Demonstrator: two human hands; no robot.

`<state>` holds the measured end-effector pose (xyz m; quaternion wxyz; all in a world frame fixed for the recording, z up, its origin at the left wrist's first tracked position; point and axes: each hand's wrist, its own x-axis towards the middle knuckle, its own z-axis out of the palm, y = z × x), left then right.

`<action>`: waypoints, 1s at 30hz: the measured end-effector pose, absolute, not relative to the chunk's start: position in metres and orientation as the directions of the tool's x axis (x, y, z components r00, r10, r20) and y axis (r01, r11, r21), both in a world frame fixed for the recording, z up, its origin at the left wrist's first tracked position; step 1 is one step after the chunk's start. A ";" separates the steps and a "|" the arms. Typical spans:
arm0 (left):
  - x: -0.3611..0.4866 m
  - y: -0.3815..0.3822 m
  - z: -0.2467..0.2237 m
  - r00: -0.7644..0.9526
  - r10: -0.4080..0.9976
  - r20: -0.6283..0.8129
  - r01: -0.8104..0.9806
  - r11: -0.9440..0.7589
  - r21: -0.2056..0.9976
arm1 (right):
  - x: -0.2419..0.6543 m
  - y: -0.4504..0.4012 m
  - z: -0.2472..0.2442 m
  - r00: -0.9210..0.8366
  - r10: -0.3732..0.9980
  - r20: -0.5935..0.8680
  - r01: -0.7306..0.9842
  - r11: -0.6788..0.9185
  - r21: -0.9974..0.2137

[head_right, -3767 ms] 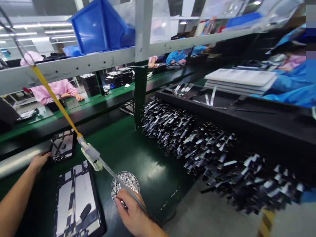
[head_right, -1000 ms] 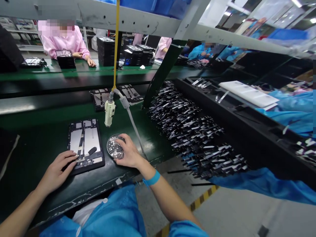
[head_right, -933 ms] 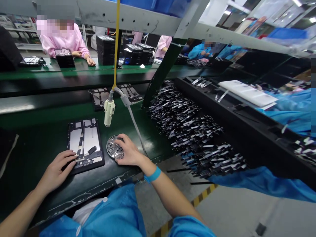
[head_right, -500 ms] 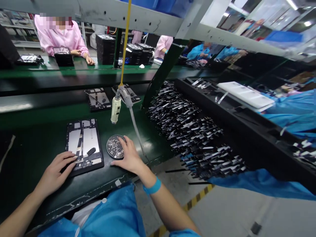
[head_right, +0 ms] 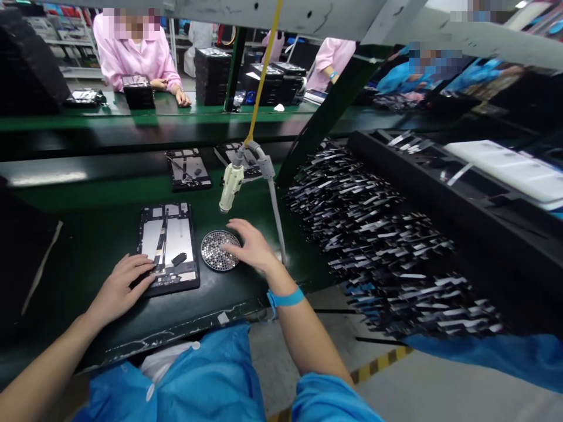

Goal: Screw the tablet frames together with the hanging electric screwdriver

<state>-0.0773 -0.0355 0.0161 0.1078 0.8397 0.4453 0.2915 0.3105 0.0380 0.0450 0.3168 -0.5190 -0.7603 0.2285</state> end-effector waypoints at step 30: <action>-0.038 -0.054 0.043 0.603 0.731 0.320 0.693 -0.678 0.244 | 0.237 0.091 0.098 0.152 0.916 0.370 -0.021 0.378 -0.926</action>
